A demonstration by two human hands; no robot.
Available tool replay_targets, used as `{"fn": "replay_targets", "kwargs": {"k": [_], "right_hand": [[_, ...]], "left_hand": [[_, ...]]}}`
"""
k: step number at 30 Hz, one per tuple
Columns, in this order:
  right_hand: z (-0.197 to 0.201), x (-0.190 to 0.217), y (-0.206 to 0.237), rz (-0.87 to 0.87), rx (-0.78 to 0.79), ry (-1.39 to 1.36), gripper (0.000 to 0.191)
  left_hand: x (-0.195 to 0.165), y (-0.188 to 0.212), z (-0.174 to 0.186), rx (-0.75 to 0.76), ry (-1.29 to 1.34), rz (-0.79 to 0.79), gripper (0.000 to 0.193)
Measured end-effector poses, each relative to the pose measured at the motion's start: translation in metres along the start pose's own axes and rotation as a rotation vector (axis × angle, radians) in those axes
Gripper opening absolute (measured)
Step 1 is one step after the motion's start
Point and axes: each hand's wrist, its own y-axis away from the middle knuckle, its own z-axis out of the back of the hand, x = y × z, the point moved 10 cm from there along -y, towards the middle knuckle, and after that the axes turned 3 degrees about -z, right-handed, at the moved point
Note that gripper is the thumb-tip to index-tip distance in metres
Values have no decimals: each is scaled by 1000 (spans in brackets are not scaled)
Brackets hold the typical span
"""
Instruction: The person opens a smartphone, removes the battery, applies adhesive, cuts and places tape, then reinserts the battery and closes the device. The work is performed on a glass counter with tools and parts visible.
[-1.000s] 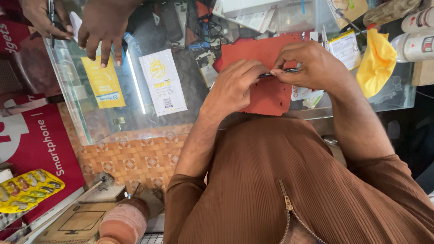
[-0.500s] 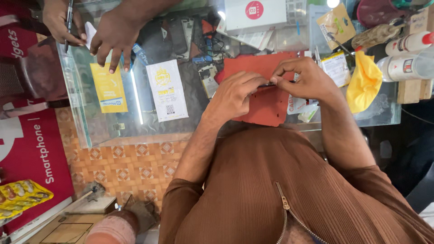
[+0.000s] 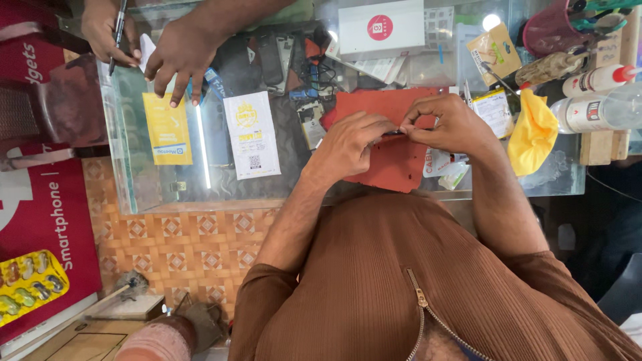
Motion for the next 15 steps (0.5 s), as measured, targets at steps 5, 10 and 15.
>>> {"fn": "replay_targets", "kwargs": {"k": [5, 10, 15], "right_hand": [[2, 1, -2, 23, 5, 65, 14], [3, 0, -4, -1, 15, 56, 15], [2, -5, -3, -48, 13, 64, 16]], "left_hand": [[0, -2, 1, -19, -1, -10, 51], [2, -3, -2, -5, 7, 8, 51], [3, -2, -4, 18, -7, 20, 52]]}}
